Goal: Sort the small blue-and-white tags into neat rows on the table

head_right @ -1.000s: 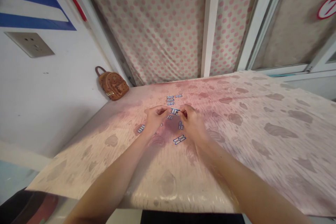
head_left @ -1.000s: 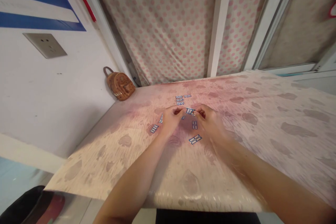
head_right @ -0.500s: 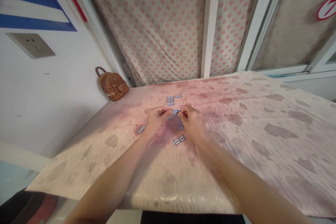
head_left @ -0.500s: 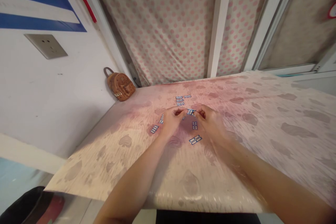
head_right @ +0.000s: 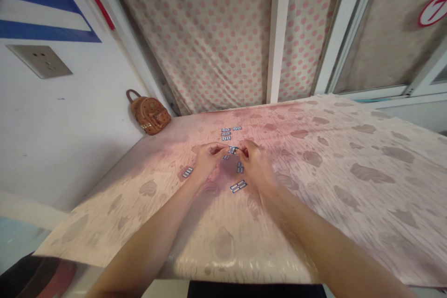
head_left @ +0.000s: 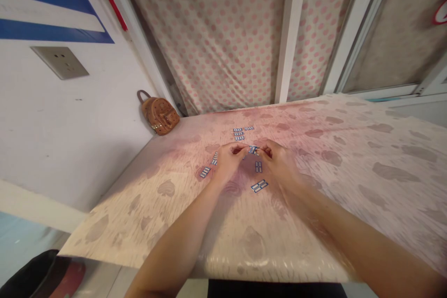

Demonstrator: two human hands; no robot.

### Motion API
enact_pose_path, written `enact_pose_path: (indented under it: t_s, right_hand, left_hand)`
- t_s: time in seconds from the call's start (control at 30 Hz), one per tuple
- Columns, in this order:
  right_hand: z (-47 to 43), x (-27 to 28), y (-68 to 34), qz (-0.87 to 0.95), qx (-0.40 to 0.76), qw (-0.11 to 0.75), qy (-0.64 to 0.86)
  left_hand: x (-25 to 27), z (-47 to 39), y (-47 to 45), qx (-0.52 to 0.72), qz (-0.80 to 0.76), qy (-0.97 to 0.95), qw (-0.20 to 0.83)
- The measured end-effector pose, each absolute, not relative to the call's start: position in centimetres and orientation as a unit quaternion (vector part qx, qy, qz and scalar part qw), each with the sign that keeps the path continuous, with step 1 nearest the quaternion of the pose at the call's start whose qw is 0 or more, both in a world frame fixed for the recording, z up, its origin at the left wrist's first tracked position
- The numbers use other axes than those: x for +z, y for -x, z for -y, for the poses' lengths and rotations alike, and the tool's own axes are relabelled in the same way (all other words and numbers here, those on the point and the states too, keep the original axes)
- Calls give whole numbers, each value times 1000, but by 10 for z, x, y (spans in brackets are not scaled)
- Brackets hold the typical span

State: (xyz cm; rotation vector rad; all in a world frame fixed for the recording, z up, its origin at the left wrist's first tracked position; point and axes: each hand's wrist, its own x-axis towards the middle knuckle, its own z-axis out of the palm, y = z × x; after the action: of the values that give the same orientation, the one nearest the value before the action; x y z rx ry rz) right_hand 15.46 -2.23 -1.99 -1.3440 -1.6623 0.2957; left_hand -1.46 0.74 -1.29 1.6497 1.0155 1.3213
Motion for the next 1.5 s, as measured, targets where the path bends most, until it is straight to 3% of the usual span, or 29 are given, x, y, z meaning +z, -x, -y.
enact_pose_path:
  t_s: [0.17, 0.4, 0.6, 0.87, 1.1, 1.27, 1.5]
  right_hand:
    - [20, -20, -156, 682, 114, 474, 544]
    - [19, -21, -161, 767, 29, 398, 502]
    - [16, -22, -161, 740, 55, 410, 530]
    - [9, -38, -161, 706, 109, 451, 535]
    - [-7, -40, -142, 750, 96, 341, 558]
    - [-31, -40, -119, 741, 58, 252, 620]
    - [-43, -52, -119, 743, 69, 243, 620]
  left_hand:
    - [-9, -7, 16, 525, -414, -623, 405]
    - [-6, -10, 20, 514, -419, -599, 450]
    - [-8, -10, 20, 510, -412, -592, 469]
    - [-4, -19, 33, 559, -478, -555, 388]
    - [-6, -51, 66, 617, -502, -527, 298]
    - [-10, -61, 73, 635, -498, -515, 288]
    - [-2, -53, 69, 628, -497, -516, 303]
